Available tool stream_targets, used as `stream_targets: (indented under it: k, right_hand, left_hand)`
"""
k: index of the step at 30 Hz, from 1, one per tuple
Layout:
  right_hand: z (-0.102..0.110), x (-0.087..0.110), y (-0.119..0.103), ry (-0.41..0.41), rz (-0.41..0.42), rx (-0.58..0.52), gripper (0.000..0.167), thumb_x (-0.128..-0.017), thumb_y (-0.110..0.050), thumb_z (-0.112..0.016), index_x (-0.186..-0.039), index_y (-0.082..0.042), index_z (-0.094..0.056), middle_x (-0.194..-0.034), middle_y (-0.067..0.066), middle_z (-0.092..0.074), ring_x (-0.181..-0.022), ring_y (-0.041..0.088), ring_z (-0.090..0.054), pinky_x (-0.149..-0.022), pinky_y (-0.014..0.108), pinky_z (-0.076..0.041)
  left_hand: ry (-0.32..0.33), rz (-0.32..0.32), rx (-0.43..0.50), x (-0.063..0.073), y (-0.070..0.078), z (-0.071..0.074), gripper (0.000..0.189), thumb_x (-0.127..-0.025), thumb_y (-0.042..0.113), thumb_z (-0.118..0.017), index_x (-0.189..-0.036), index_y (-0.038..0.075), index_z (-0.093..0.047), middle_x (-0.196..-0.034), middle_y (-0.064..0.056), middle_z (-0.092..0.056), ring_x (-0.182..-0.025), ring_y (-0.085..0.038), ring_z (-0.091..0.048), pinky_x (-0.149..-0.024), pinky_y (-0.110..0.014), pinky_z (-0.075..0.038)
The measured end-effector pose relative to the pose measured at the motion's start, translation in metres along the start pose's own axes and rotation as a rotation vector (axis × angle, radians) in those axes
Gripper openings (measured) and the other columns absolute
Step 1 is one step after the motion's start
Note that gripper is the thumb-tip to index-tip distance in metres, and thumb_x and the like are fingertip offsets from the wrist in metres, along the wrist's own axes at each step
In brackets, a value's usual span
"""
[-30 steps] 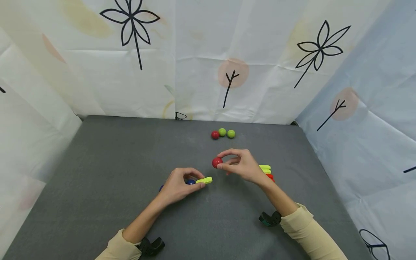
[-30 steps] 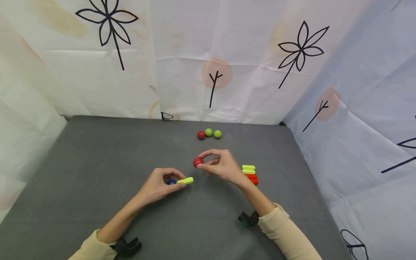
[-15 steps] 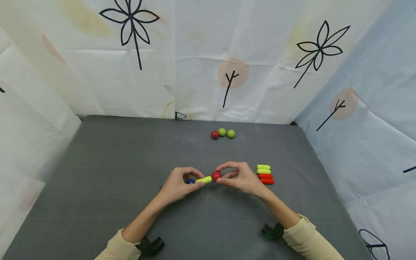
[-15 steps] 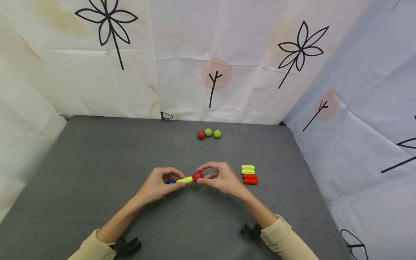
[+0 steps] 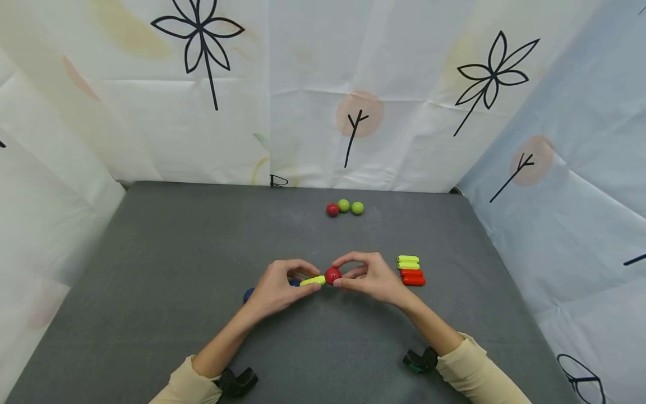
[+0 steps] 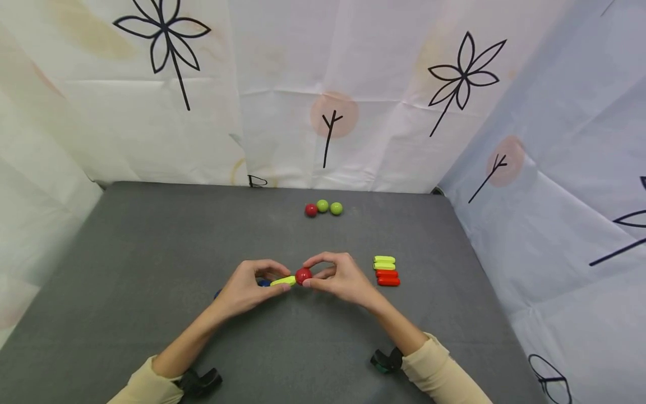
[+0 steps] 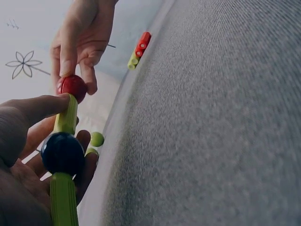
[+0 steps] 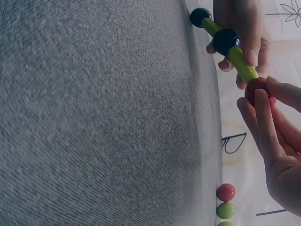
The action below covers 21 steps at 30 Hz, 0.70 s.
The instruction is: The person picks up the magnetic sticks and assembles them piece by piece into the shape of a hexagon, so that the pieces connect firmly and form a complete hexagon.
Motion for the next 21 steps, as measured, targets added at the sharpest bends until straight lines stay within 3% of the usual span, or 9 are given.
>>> stream_targets:
  k: [6, 13, 21]
  right_hand:
    - [-0.005, 0.003, -0.001, -0.027, -0.016, -0.016, 0.037, -0.099, -0.009, -0.079, -0.133, 0.001, -0.07, -0.112, 0.029, -0.08, -0.1, 0.05, -0.079, -0.08, 0.037, -0.065]
    - [-0.009, 0.005, 0.001, -0.041, -0.008, -0.045, 0.037, -0.102, -0.007, -0.074, -0.137, 0.004, -0.066, -0.114, 0.029, -0.08, -0.106, 0.051, -0.078, -0.085, 0.026, -0.062]
    - [-0.012, 0.007, -0.002, -0.017, -0.022, -0.058, 0.036, -0.101, -0.008, -0.077, -0.133, 0.004, -0.067, -0.114, 0.03, -0.08, -0.106, 0.046, -0.08, -0.065, 0.023, -0.047]
  left_hand:
    - [0.01, -0.014, 0.001, -0.002, 0.005, -0.003, 0.024, -0.092, 0.027, -0.089, -0.113, 0.02, -0.082, -0.107, 0.002, -0.084, -0.092, -0.009, -0.077, -0.079, -0.025, -0.058]
    - [0.028, -0.022, -0.01, -0.004, 0.008, -0.004, 0.028, -0.089, 0.031, -0.092, -0.113, 0.021, -0.082, -0.107, 0.003, -0.085, -0.092, -0.013, -0.077, -0.079, -0.026, -0.058]
    - [0.01, -0.049, -0.005, -0.002, 0.012, -0.007, 0.036, -0.086, 0.036, -0.094, -0.116, 0.019, -0.082, -0.112, -0.001, -0.084, -0.091, -0.016, -0.078, -0.075, -0.023, -0.057]
Point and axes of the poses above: each hand's wrist, its own x-axis away from the middle knuckle, its own z-axis out of the back of the hand, y = z × x, the point moved 9 cm from there along -x, towards the middle knuckle
